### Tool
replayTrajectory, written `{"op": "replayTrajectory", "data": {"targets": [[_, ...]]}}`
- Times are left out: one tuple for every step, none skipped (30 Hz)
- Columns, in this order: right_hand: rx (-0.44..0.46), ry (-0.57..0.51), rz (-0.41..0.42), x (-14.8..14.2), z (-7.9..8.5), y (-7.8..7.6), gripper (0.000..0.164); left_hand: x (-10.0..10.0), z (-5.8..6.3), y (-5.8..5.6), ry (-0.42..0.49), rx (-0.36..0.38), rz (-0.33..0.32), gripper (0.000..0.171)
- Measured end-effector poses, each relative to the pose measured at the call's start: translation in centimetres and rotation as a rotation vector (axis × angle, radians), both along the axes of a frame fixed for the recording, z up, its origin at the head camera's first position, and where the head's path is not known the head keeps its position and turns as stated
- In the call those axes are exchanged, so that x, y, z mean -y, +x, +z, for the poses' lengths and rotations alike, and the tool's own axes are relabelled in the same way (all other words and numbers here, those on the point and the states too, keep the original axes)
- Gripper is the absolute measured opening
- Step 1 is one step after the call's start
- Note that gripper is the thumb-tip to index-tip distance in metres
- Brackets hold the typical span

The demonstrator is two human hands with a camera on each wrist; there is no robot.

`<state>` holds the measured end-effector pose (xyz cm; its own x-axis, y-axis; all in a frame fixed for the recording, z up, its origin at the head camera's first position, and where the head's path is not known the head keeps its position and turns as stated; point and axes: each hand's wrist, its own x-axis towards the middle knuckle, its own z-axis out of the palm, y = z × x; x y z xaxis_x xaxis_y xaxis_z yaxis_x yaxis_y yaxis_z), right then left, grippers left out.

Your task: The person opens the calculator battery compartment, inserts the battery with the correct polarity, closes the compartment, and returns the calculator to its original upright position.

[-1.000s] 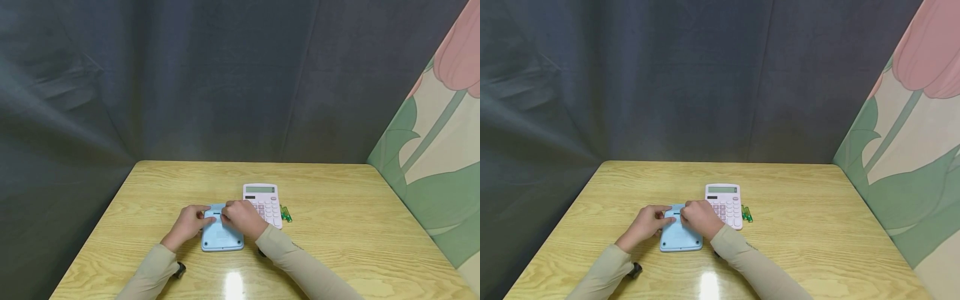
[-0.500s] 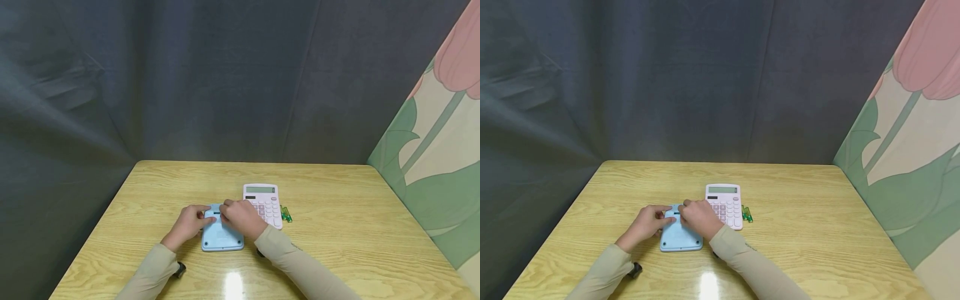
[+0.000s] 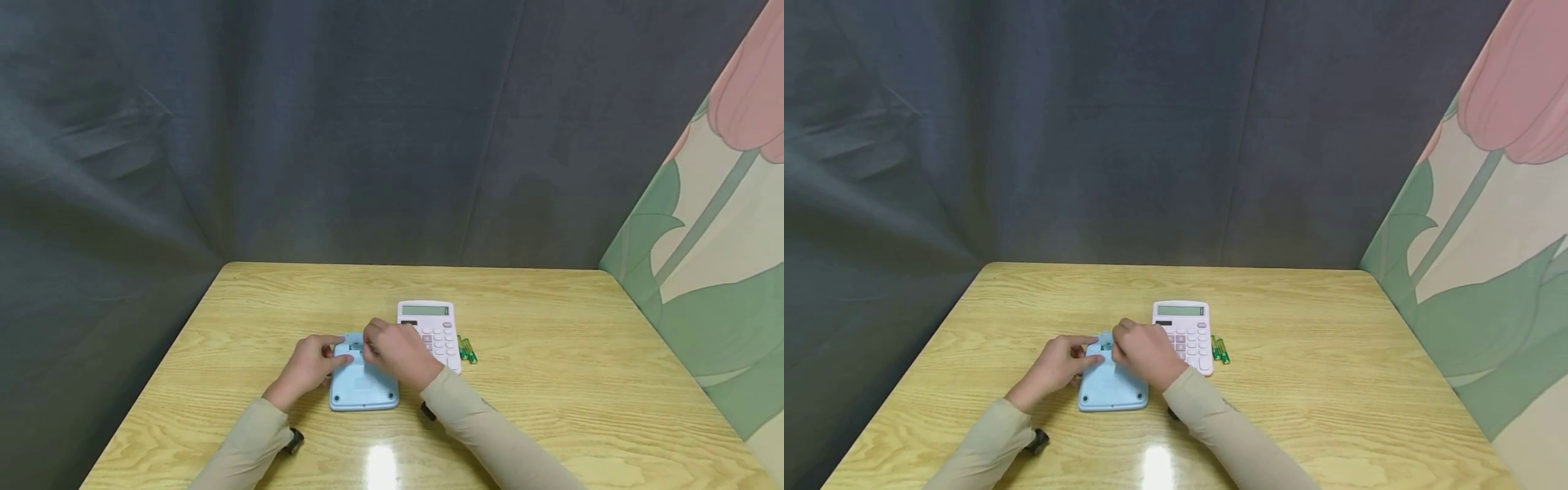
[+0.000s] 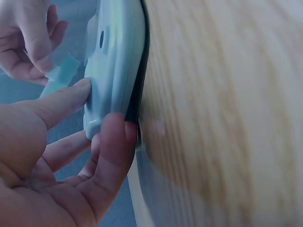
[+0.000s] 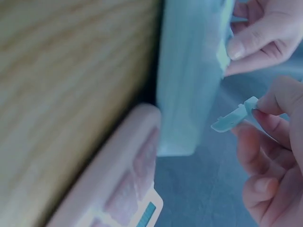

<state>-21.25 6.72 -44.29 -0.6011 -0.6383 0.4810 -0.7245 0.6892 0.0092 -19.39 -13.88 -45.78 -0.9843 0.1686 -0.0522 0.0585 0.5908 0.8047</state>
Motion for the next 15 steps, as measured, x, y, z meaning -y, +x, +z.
{"op": "replayTrajectory", "data": {"targets": [[0.003,-0.008,-0.004,-0.2,0.1,0.0,0.006,0.0,0.0,0.0,0.0,-0.001,0.002,0.044],[0.009,-0.014,-0.01,-0.4,0.3,0.0,0.005,0.0,0.0,0.0,0.001,-0.001,0.003,0.044],[0.019,-0.02,-0.015,-0.6,0.5,0.0,0.005,0.0,0.0,0.0,0.003,-0.001,0.005,0.045],[0.027,-0.021,-0.023,-0.9,0.6,0.0,0.005,0.0,0.0,0.0,0.003,-0.003,0.005,0.045],[0.03,-0.019,-0.03,-1.2,0.8,0.1,0.005,0.0,0.0,0.0,0.004,-0.001,0.007,0.045],[0.034,-0.021,-0.035,-1.5,0.9,0.1,0.004,0.0,0.0,0.0,0.005,0.001,0.01,0.045],[0.036,-0.024,-0.039,-1.9,1.0,0.2,0.004,-0.1,0.0,0.0,0.007,0.002,0.011,0.045],[0.04,-0.026,-0.042,-2.4,1.1,0.2,0.005,-0.1,0.0,0.0,0.008,0.003,0.012,0.046],[0.036,-0.029,-0.048,-2.8,1.1,0.2,0.005,-0.1,0.0,0.0,0.008,0.003,0.014,0.046],[0.026,-0.027,-0.058,-3.3,1.1,0.2,0.006,-0.1,0.0,0.0,0.007,0.004,0.014,0.046],[0.02,-0.027,-0.068,-3.7,1.1,0.2,0.006,-0.1,0.0,0.1,0.009,0.007,0.016,0.046],[0.012,-0.029,-0.078,-4.3,1.1,0.2,0.006,-0.1,0.0,0.1,0.012,0.009,0.017,0.046],[0.01,-0.028,-0.09,-4.8,1.1,0.2,0.006,-0.2,0.1,0.1,0.015,0.013,0.017,0.046],[0.011,-0.028,-0.102,-5.3,1.1,0.2,0.007,-0.2,0.1,0.1,0.018,0.016,0.018,0.046],[0.016,-0.028,-0.116,-5.8,1.1,0.2,0.007,-0.2,0.1,0.1,0.02,0.019,0.019,0.047]]}}
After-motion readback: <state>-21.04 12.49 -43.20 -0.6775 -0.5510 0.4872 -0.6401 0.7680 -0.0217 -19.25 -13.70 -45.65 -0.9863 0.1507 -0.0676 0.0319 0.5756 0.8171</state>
